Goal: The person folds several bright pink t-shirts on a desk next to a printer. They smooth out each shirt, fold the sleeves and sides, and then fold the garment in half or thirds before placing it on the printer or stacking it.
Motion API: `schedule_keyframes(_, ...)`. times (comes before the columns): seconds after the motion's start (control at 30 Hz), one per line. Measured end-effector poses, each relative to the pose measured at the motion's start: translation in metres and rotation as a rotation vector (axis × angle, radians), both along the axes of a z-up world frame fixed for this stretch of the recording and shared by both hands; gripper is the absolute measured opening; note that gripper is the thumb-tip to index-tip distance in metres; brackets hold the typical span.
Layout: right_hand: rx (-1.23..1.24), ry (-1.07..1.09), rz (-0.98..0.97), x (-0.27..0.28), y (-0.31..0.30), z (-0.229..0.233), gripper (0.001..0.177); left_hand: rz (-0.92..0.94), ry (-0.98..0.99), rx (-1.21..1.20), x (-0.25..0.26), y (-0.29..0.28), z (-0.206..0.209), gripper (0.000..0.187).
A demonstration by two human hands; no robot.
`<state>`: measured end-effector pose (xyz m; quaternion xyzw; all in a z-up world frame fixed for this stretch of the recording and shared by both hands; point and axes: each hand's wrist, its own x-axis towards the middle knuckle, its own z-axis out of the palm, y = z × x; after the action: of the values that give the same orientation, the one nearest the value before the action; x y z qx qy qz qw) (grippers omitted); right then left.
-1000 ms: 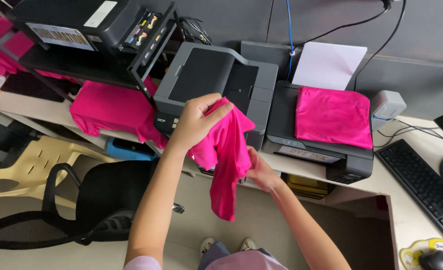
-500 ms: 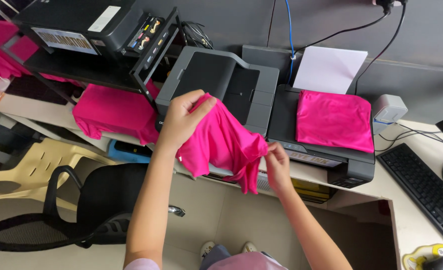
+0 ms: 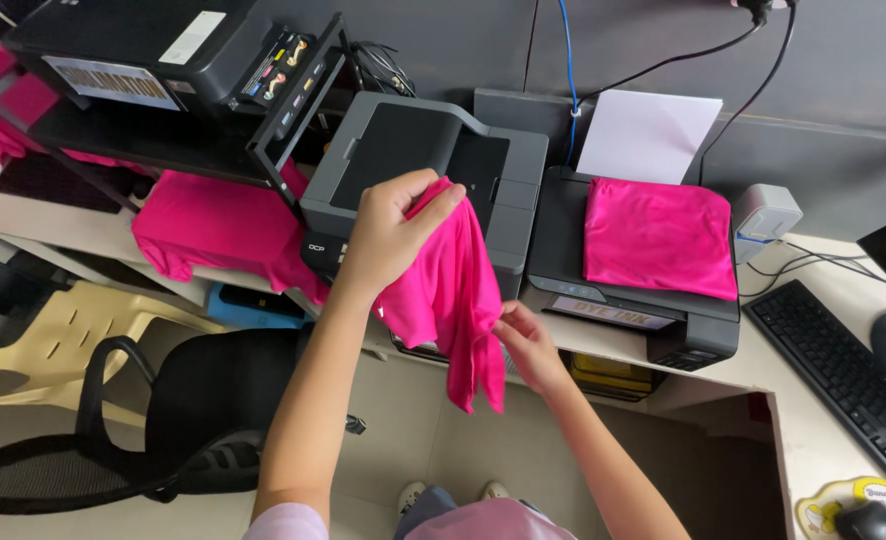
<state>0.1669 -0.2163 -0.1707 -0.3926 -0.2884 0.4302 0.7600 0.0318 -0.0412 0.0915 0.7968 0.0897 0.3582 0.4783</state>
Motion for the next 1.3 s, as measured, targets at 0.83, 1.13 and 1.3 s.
schedule_keyframes(0.83, 0.06, 0.16, -0.053, 0.031, 0.044, -0.007, 0.008, -0.014, 0.104, 0.031, -0.007, 0.004, 0.002, 0.042)
schedule_keyframes(1.13, -0.076, 0.04, -0.077, 0.062, 0.005, 0.035, 0.012, 0.164, 0.231, 0.195, -0.017, 0.036, -0.033, 0.03)
schedule_keyframes(1.3, -0.239, -0.567, -0.06, 0.069, -0.014, 0.051, 0.019, -0.14, 0.079, 0.175, -0.009, 0.072, -0.087, 0.028)
